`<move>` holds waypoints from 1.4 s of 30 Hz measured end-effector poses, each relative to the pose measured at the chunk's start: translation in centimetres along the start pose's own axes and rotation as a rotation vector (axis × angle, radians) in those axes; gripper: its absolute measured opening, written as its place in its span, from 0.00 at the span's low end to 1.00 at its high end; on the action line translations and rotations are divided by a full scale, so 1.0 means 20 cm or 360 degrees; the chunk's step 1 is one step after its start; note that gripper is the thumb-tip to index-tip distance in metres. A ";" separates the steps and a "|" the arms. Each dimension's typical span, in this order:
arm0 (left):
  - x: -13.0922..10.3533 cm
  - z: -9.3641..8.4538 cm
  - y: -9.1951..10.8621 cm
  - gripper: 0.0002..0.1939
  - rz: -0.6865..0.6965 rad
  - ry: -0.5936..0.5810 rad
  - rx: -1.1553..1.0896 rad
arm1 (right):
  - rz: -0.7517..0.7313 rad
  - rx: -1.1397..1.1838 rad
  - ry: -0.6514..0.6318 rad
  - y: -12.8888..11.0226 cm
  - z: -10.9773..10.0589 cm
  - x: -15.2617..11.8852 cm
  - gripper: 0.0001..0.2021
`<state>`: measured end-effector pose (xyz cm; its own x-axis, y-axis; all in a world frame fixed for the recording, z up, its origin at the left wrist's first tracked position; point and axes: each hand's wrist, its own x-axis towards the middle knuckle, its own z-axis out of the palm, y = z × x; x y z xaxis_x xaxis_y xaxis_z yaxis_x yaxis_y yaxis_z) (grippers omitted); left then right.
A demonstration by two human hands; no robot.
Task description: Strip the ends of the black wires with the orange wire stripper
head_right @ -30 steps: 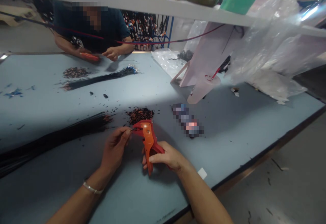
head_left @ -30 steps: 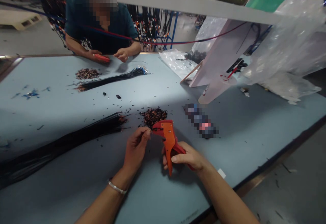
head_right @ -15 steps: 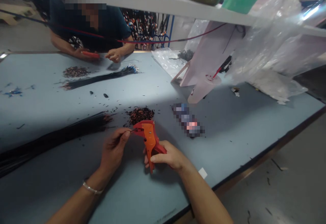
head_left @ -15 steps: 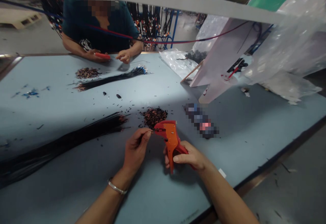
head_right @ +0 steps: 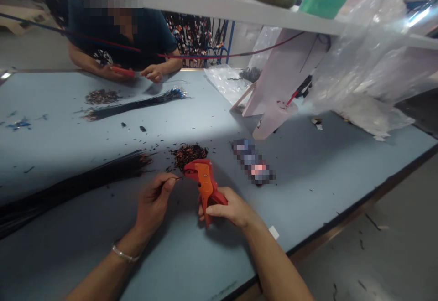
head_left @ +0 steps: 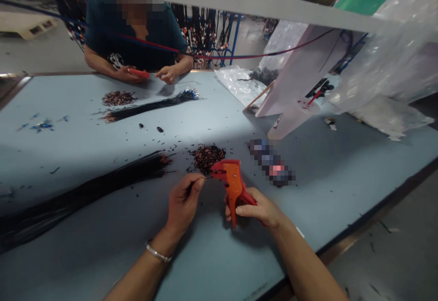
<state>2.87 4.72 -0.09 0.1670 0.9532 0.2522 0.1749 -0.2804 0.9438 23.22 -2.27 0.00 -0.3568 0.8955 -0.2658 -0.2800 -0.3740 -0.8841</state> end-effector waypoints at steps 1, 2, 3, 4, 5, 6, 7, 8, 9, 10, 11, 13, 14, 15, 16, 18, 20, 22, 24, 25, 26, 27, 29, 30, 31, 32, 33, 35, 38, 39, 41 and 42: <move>0.00 0.00 0.00 0.11 -0.0003 -0.0005 0.0017 | 0.0006 -0.0011 -0.0001 0.00 0.00 0.00 0.21; 0.00 0.00 0.01 0.11 -0.0010 -0.0010 0.0037 | 0.0010 -0.0030 -0.0012 -0.01 0.00 0.00 0.20; 0.00 0.00 0.01 0.11 -0.0021 -0.0011 0.0055 | 0.0017 -0.0056 -0.0029 -0.02 0.00 -0.01 0.20; 0.00 0.00 0.01 0.11 -0.0031 -0.0014 0.0068 | 0.0023 -0.0084 -0.0046 -0.02 0.01 -0.01 0.20; 0.00 0.00 0.01 0.11 -0.0035 -0.0020 0.0075 | 0.0028 -0.0107 -0.0056 -0.03 0.01 -0.01 0.20; 0.00 0.00 0.01 0.12 -0.0034 -0.0029 0.0077 | 0.0032 -0.0122 -0.0062 -0.03 0.01 -0.01 0.20; 0.00 0.00 0.01 0.12 -0.0031 -0.0038 0.0076 | 0.0036 -0.0132 -0.0068 -0.03 0.01 -0.01 0.20; 0.00 0.00 0.01 0.12 -0.0027 -0.0045 0.0072 | 0.0039 -0.0135 -0.0072 -0.03 0.01 -0.01 0.21; 0.00 0.00 0.00 0.12 -0.0022 -0.0049 0.0067 | 0.0041 -0.0133 -0.0075 -0.03 0.01 -0.01 0.21; 0.00 0.00 0.00 0.12 -0.0017 -0.0053 0.0063 | 0.0041 -0.0129 -0.0080 -0.03 0.01 -0.01 0.22; 0.00 0.00 0.00 0.12 -0.0013 -0.0054 0.0059 | 0.0044 -0.0126 -0.0087 -0.02 0.01 -0.01 0.22; 0.00 0.00 0.00 0.11 -0.0004 -0.0060 0.0045 | 0.0043 -0.0122 -0.0092 -0.02 0.01 -0.01 0.22; 0.00 0.00 -0.01 0.11 -0.0002 -0.0062 0.0036 | 0.0040 -0.0123 -0.0093 -0.01 0.01 -0.01 0.22; 0.00 0.00 -0.01 0.11 -0.0001 -0.0062 0.0024 | 0.0038 -0.0127 -0.0095 -0.01 0.00 -0.01 0.22; 0.00 0.00 0.00 0.11 0.0000 -0.0061 0.0012 | 0.0037 -0.0133 -0.0097 -0.01 0.00 -0.01 0.22; 0.00 0.00 0.00 0.11 -0.0004 -0.0059 -0.0009 | 0.0036 -0.0135 -0.0093 -0.01 0.00 -0.01 0.21; 0.00 0.00 0.00 0.10 -0.0007 -0.0057 -0.0019 | 0.0035 -0.0130 -0.0093 -0.01 0.00 -0.01 0.21; 0.00 0.00 0.01 0.09 -0.0005 -0.0048 -0.0020 | 0.0026 -0.0123 -0.0100 -0.01 0.00 0.00 0.21; 0.00 0.00 0.01 0.09 -0.0003 -0.0036 -0.0016 | 0.0014 -0.0126 -0.0111 -0.01 0.00 0.00 0.22; 0.00 0.00 0.01 0.09 -0.0006 -0.0032 -0.0013 | 0.0011 -0.0130 -0.0115 0.00 0.00 0.00 0.22; 0.00 0.00 0.01 0.09 -0.0010 -0.0032 -0.0012 | 0.0008 -0.0133 -0.0117 0.00 0.00 0.00 0.22; 0.00 0.00 0.01 0.09 -0.0014 -0.0030 -0.0014 | 0.0007 -0.0136 -0.0120 0.00 0.00 0.00 0.22; 0.00 0.00 0.00 0.09 -0.0019 -0.0022 -0.0027 | 0.0008 -0.0139 -0.0125 0.00 -0.01 0.00 0.21; 0.00 0.00 0.00 0.09 -0.0019 -0.0019 -0.0036 | 0.0010 -0.0139 -0.0126 0.00 -0.01 0.00 0.21; 0.00 0.00 -0.01 0.08 -0.0018 -0.0015 -0.0044 | 0.0012 -0.0136 -0.0128 0.00 -0.01 0.00 0.21; -0.01 0.00 -0.01 0.08 -0.0014 -0.0006 -0.0053 | 0.0014 -0.0135 -0.0130 0.01 -0.02 0.00 0.21; -0.01 0.00 -0.02 0.07 -0.0008 0.0000 -0.0059 | 0.0016 -0.0136 -0.0132 0.01 -0.02 0.00 0.22; -0.01 0.01 -0.02 0.07 0.0006 0.0010 -0.0069 | 0.0014 -0.0134 -0.0131 0.01 -0.02 0.00 0.22; -0.01 0.01 -0.03 0.07 0.0019 0.0000 -0.0072 | 0.0014 -0.0133 -0.0130 0.01 -0.02 0.00 0.21; -0.01 0.01 -0.03 0.07 0.0021 -0.0001 -0.0070 | 0.0015 -0.0131 -0.0129 0.01 -0.02 0.00 0.22; -0.01 0.01 -0.03 0.07 0.0018 0.0004 -0.0064 | 0.0021 -0.0129 -0.0133 0.01 -0.01 0.00 0.21; -0.01 0.01 -0.03 0.06 0.0012 0.0009 -0.0062 | 0.0022 -0.0124 -0.0133 0.01 -0.01 0.00 0.21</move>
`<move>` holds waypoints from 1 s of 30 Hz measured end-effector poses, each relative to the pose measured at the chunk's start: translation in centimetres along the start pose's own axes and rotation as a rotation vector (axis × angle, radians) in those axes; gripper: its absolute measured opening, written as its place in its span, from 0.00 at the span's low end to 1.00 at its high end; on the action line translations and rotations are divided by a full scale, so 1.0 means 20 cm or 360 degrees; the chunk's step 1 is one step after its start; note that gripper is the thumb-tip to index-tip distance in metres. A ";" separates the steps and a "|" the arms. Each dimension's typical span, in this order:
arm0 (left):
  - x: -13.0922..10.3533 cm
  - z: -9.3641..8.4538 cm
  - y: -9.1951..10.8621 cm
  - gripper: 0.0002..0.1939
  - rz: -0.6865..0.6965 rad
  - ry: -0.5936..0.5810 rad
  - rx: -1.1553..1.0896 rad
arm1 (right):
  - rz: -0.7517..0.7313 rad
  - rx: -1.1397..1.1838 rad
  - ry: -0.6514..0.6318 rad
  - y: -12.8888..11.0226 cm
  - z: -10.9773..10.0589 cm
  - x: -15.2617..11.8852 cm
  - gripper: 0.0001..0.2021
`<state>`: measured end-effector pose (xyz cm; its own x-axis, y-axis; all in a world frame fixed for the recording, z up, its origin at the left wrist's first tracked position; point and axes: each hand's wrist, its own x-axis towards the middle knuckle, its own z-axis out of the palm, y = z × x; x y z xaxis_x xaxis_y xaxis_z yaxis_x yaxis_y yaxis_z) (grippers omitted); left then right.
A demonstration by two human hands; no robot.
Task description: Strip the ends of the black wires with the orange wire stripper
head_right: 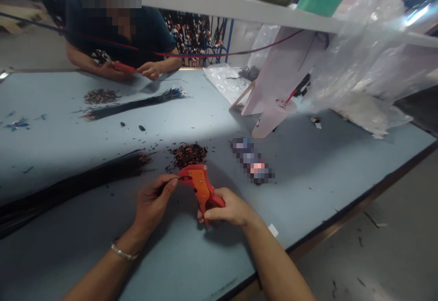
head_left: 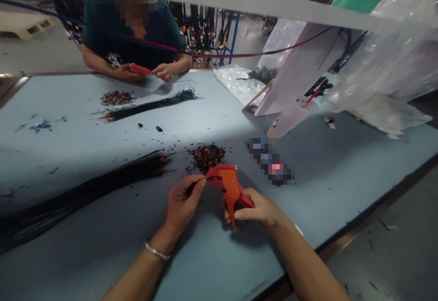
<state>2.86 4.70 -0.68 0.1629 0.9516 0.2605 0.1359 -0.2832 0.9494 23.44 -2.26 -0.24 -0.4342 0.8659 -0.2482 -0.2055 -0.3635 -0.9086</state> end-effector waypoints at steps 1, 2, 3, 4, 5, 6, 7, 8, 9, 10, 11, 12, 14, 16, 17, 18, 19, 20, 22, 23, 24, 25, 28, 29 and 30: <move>0.00 0.00 0.00 0.06 -0.0007 0.0003 0.0000 | 0.0000 0.0006 0.0001 0.00 0.00 0.00 0.21; 0.00 0.00 0.00 0.07 -0.0013 0.0004 -0.0004 | 0.0001 0.0012 0.0001 0.00 0.00 0.00 0.21; 0.00 0.00 0.00 0.07 -0.0017 0.0002 -0.0009 | 0.0001 0.0018 0.0001 0.00 0.00 0.00 0.21; -0.01 0.00 0.00 0.07 -0.0019 0.0002 -0.0016 | 0.0001 0.0023 -0.0001 0.00 0.00 0.00 0.21; -0.01 0.00 0.00 0.07 -0.0016 0.0002 -0.0025 | -0.0003 0.0027 -0.0004 0.00 0.00 0.00 0.21; -0.01 0.00 0.00 0.07 -0.0012 -0.0004 -0.0032 | -0.0006 0.0028 -0.0006 0.00 0.00 0.00 0.21; -0.01 0.00 -0.01 0.08 -0.0010 -0.0010 -0.0034 | -0.0010 0.0026 -0.0006 0.00 0.00 0.00 0.21; -0.01 0.00 -0.01 0.08 -0.0011 -0.0015 -0.0030 | -0.0013 0.0023 -0.0004 0.00 0.00 0.00 0.20; -0.01 0.00 -0.01 0.08 -0.0015 -0.0020 -0.0020 | -0.0013 0.0019 0.0002 0.00 0.00 0.00 0.20; -0.01 0.00 -0.01 0.08 -0.0018 -0.0025 -0.0008 | -0.0009 0.0013 0.0007 0.00 0.00 0.01 0.20; -0.01 0.00 -0.01 0.08 -0.0021 -0.0027 0.0005 | -0.0004 0.0010 0.0013 0.00 0.00 0.01 0.20; -0.01 0.00 -0.01 0.08 -0.0022 -0.0025 0.0015 | -0.0001 0.0008 0.0015 0.00 0.00 0.01 0.20; 0.00 0.00 -0.01 0.08 -0.0017 -0.0027 0.0030 | 0.0003 0.0010 0.0016 0.00 0.00 0.00 0.21; 0.00 0.01 0.00 0.08 -0.0011 -0.0036 0.0044 | 0.0004 0.0013 0.0012 0.00 0.00 0.00 0.21; 0.00 0.01 0.00 0.08 -0.0012 -0.0039 0.0052 | 0.0004 0.0015 0.0011 0.00 0.00 0.00 0.22; 0.00 0.01 0.00 0.08 -0.0013 -0.0041 0.0059 | 0.0003 0.0016 0.0012 0.00 0.00 0.00 0.22; 0.00 0.00 0.00 0.08 -0.0017 -0.0047 0.0064 | 0.0002 0.0018 0.0012 0.01 0.00 0.00 0.22; 0.00 0.00 0.00 0.08 -0.0025 -0.0050 0.0069 | 0.0003 0.0019 0.0012 0.01 0.00 0.00 0.22; -0.01 0.00 0.00 0.09 -0.0039 -0.0061 0.0074 | 0.0010 0.0021 0.0015 0.01 0.00 0.00 0.22; -0.01 0.00 0.00 0.09 -0.0044 -0.0064 0.0073 | 0.0015 0.0021 0.0016 0.01 0.00 0.00 0.22; -0.01 0.00 0.00 0.09 -0.0048 -0.0065 0.0070 | 0.0017 0.0019 0.0019 0.01 0.00 0.00 0.22; -0.01 0.00 0.00 0.10 -0.0051 -0.0063 0.0065 | 0.0016 0.0017 0.0020 0.00 0.00 0.00 0.22; -0.01 0.00 -0.01 0.09 -0.0032 -0.0053 0.0059 | 0.0008 0.0009 0.0018 0.00 0.00 0.00 0.22; 0.00 0.00 -0.01 0.09 -0.0007 -0.0058 0.0066 | 0.0004 0.0010 0.0015 0.00 0.00 0.00 0.22; 0.00 0.00 0.00 0.09 0.0030 -0.0064 0.0077 | -0.0002 0.0017 0.0008 0.00 0.01 0.00 0.22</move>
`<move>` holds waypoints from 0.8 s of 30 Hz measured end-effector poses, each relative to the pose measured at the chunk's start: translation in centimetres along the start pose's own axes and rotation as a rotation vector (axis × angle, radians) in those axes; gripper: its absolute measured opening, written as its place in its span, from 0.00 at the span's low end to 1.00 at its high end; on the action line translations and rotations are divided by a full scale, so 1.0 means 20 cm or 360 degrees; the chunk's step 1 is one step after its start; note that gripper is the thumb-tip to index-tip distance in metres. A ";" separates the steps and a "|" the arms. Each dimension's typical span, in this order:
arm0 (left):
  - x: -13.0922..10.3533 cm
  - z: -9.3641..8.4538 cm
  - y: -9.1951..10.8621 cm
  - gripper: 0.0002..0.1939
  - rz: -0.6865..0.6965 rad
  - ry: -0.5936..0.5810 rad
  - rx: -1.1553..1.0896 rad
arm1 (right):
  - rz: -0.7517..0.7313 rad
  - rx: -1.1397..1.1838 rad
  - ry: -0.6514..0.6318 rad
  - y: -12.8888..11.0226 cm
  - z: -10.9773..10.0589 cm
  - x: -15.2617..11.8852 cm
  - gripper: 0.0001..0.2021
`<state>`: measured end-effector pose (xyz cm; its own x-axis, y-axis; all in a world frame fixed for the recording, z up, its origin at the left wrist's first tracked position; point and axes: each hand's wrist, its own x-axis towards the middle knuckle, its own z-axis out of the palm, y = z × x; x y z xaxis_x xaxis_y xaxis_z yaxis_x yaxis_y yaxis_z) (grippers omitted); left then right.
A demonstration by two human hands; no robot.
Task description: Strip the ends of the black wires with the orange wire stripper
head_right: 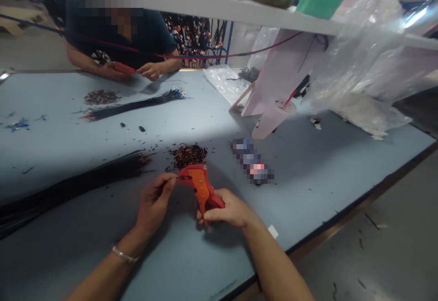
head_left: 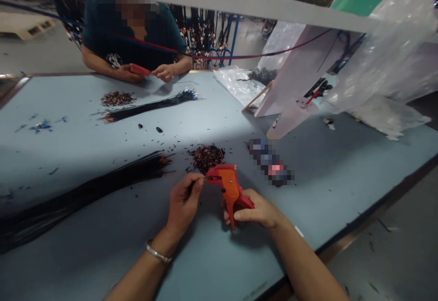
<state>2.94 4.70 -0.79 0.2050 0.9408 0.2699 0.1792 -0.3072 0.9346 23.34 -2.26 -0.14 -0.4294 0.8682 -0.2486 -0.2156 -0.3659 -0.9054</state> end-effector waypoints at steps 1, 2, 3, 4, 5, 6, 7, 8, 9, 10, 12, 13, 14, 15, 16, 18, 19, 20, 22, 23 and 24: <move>0.00 0.00 0.00 0.08 0.0047 0.0008 0.0016 | -0.0016 0.0011 -0.0004 0.00 0.00 0.00 0.22; 0.01 0.00 0.00 0.08 0.0094 0.0027 0.0040 | -0.0048 0.0020 0.0007 0.01 0.00 0.01 0.22; 0.01 0.00 0.00 0.07 0.0139 0.0049 0.0069 | -0.0103 0.0022 0.0038 0.01 0.01 0.01 0.23; 0.02 0.00 0.00 0.07 0.0173 0.0075 0.0099 | -0.0178 0.0014 0.0097 0.02 0.01 0.01 0.23; 0.02 0.00 0.00 0.07 0.0197 0.0099 0.0124 | -0.0262 -0.0012 0.0179 0.03 0.01 0.02 0.23; 0.02 0.00 0.00 0.07 0.0212 0.0116 0.0143 | -0.0349 -0.0052 0.0276 0.03 0.01 0.02 0.22; 0.02 0.00 0.00 0.07 0.0220 0.0118 0.0157 | -0.0424 -0.0104 0.0367 0.04 0.01 0.03 0.22; 0.03 -0.01 0.00 0.07 0.0222 0.0112 0.0169 | -0.0481 -0.0164 0.0443 0.04 0.01 0.03 0.21; 0.03 -0.01 0.00 0.07 0.0223 0.0109 0.0182 | -0.0516 -0.0227 0.0502 0.04 0.01 0.03 0.20; 0.03 -0.01 -0.01 0.07 0.0227 0.0106 0.0202 | -0.0531 -0.0295 0.0543 0.04 0.01 0.03 0.20; 0.02 -0.01 -0.01 0.07 0.0213 0.0089 0.0257 | -0.0509 -0.0441 0.0579 0.03 0.01 0.02 0.20; 0.02 -0.01 -0.01 0.07 0.0190 0.0073 0.0274 | -0.0486 -0.0518 0.0578 0.03 0.02 0.02 0.19; 0.02 -0.01 -0.01 0.07 0.0159 0.0050 0.0273 | -0.0466 -0.0592 0.0570 0.02 0.02 0.02 0.18; 0.02 0.00 -0.01 0.07 0.0121 0.0022 0.0251 | -0.0454 -0.0660 0.0556 0.02 0.02 0.02 0.18; 0.02 0.00 -0.01 0.08 0.0093 0.0003 0.0217 | -0.0454 -0.0718 0.0542 0.01 0.03 0.01 0.17; 0.02 0.00 0.00 0.08 0.0105 0.0027 0.0168 | -0.0477 -0.0800 0.0516 0.01 0.04 0.01 0.17; 0.02 0.00 0.01 0.08 0.0142 0.0076 0.0169 | -0.0491 -0.0821 0.0508 0.01 0.04 0.01 0.17; 0.02 0.00 0.01 0.08 0.0183 0.0128 0.0184 | -0.0504 -0.0833 0.0502 0.00 0.04 0.01 0.17; 0.02 0.00 0.02 0.09 0.0200 0.0156 0.0180 | -0.0513 -0.0843 0.0502 0.00 0.04 0.01 0.16; 0.01 0.00 0.01 0.09 0.0153 0.0126 0.0137 | -0.0508 -0.0832 0.0503 0.00 0.04 0.01 0.16; 0.01 0.00 0.01 0.09 0.0082 0.0083 0.0077 | -0.0497 -0.0794 0.0499 0.00 0.04 0.01 0.17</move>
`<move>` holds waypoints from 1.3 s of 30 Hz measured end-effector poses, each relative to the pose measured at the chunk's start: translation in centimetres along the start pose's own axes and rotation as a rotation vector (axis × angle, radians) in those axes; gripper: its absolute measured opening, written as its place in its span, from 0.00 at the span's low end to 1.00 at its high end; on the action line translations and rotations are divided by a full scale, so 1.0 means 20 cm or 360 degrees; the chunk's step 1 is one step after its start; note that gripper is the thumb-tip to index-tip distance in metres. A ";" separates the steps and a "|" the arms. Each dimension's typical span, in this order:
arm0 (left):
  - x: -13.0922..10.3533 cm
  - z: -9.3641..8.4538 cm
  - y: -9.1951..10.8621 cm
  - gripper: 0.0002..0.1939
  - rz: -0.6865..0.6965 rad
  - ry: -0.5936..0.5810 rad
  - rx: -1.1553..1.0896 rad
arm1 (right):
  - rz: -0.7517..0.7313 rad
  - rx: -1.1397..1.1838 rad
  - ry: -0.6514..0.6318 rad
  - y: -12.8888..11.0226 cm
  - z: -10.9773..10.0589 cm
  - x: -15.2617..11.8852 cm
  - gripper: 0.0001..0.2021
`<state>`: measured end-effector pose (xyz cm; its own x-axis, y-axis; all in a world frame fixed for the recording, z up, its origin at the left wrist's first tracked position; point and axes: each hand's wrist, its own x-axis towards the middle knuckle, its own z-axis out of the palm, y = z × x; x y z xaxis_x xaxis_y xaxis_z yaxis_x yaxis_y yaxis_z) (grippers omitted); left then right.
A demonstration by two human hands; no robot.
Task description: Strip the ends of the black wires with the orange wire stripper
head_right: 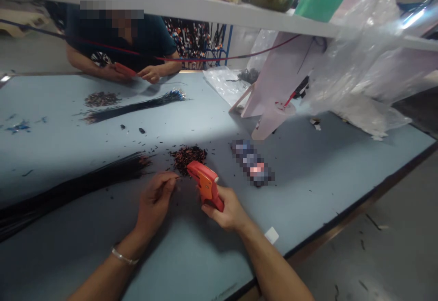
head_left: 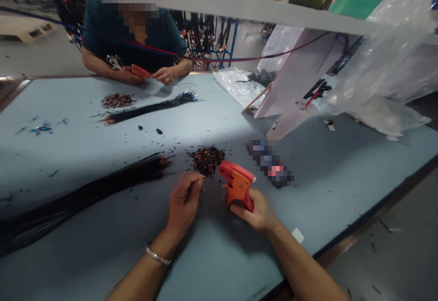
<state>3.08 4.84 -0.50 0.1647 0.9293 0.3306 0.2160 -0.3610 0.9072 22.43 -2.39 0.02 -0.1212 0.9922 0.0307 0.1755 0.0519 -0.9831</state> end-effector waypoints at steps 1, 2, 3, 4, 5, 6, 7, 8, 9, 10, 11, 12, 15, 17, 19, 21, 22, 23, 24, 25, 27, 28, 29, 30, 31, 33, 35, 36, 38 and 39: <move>0.00 0.00 0.00 0.09 -0.0078 -0.0042 -0.0055 | 0.0032 0.0078 -0.0019 0.00 0.00 0.00 0.18; -0.01 0.00 0.00 0.09 -0.0145 -0.0068 -0.0093 | 0.0081 0.0206 -0.0062 0.00 0.00 0.00 0.20; -0.01 0.00 -0.01 0.09 -0.0186 -0.0070 -0.0112 | 0.0145 0.0377 -0.0123 0.00 0.00 0.00 0.23; -0.01 0.00 -0.01 0.09 -0.0204 -0.0063 -0.0109 | 0.0218 0.0570 -0.0193 0.01 0.00 0.00 0.25; -0.01 0.00 0.00 0.09 -0.0207 -0.0052 -0.0093 | 0.0290 0.0756 -0.0258 0.01 0.01 0.00 0.26; -0.01 0.00 0.00 0.09 -0.0209 -0.0038 -0.0073 | 0.0352 0.0911 -0.0311 0.01 0.01 0.00 0.26; -0.01 -0.01 0.00 0.10 -0.0208 -0.0020 -0.0055 | 0.0397 0.1027 -0.0343 0.01 0.02 0.00 0.26; 0.00 -0.01 0.00 0.10 -0.0204 0.0000 -0.0036 | 0.0421 0.1105 -0.0356 0.02 0.02 0.01 0.25; 0.00 -0.01 0.01 0.10 -0.0196 0.0022 -0.0018 | 0.0422 0.1159 -0.0358 0.01 0.03 0.01 0.25; 0.00 -0.01 0.01 0.09 -0.0184 0.0042 -0.0006 | 0.0402 0.1201 -0.0359 0.01 0.03 0.01 0.25; 0.00 -0.01 0.01 0.09 -0.0170 0.0057 0.0001 | 0.0376 0.1234 -0.0360 0.01 0.04 0.00 0.26; 0.00 -0.01 0.01 0.09 -0.0161 0.0063 0.0003 | 0.0353 0.1264 -0.0362 0.00 0.04 0.00 0.27; 0.00 -0.01 0.01 0.10 -0.0161 0.0073 0.0008 | 0.0343 0.1313 -0.0389 -0.02 0.04 -0.01 0.31; 0.00 -0.01 0.01 0.10 -0.0170 0.0082 0.0018 | 0.0374 0.1297 -0.0440 -0.02 0.04 -0.01 0.31; 0.00 -0.01 0.01 0.10 -0.0170 0.0083 0.0018 | 0.0401 0.1273 -0.0498 -0.02 0.02 -0.02 0.31; 0.00 -0.01 0.01 0.10 -0.0161 0.0078 0.0007 | 0.0433 0.1243 -0.0532 -0.01 0.01 -0.02 0.30; 0.00 -0.01 0.01 0.10 -0.0151 0.0077 -0.0002 | 0.0445 0.1227 -0.0540 -0.01 0.00 -0.02 0.30; 0.00 -0.01 0.01 0.09 -0.0144 0.0072 -0.0009 | 0.0454 0.1208 -0.0544 0.00 0.00 -0.02 0.30; 0.00 -0.01 0.01 0.09 -0.0142 0.0068 -0.0011 | 0.0457 0.1190 -0.0548 0.00 0.00 -0.02 0.29; 0.00 -0.01 0.01 0.09 -0.0140 0.0061 -0.0010 | 0.0459 0.1172 -0.0555 0.00 -0.01 -0.02 0.29; 0.00 -0.01 0.00 0.10 -0.0133 0.0033 -0.0002 | 0.0467 0.1141 -0.0586 0.00 -0.01 -0.02 0.30; 0.00 -0.01 0.00 0.10 -0.0134 0.0014 0.0006 | 0.0473 0.1122 -0.0600 0.00 -0.01 -0.02 0.30; -0.01 -0.01 0.00 0.11 -0.0134 0.0001 0.0009 | 0.0479 0.1103 -0.0609 0.00 -0.01 -0.01 0.30; -0.01 -0.01 0.00 0.11 -0.0130 -0.0009 0.0008 | 0.0488 0.1084 -0.0615 -0.01 -0.01 -0.01 0.30; -0.01 -0.01 -0.01 0.11 -0.0126 -0.0018 0.0004 | 0.0494 0.1070 -0.0618 -0.01 -0.02 -0.01 0.30; -0.01 -0.02 -0.01 0.11 -0.0102 -0.0028 -0.0006 | 0.0491 0.1054 -0.0614 -0.01 -0.02 -0.01 0.30; -0.01 -0.02 0.00 0.11 -0.0061 -0.0046 -0.0015 | 0.0474 0.1039 -0.0610 -0.02 -0.03 -0.01 0.30; -0.01 -0.02 0.00 0.11 -0.0048 -0.0060 -0.0018 | 0.0461 0.1027 -0.0606 -0.02 -0.03 -0.01 0.30; -0.01 -0.02 0.00 0.11 -0.0038 -0.0079 -0.0029 | 0.0443 0.0994 -0.0602 -0.02 -0.04 -0.02 0.29; -0.01 -0.02 0.00 0.10 -0.0043 -0.0085 -0.0034 | 0.0438 0.0982 -0.0602 -0.03 -0.04 -0.02 0.28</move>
<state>2.67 4.67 -0.36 0.2100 0.9331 0.2919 0.2008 -0.3334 0.9212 23.15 -2.72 0.64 -0.4971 0.8480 -0.1839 -0.3149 -0.3738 -0.8724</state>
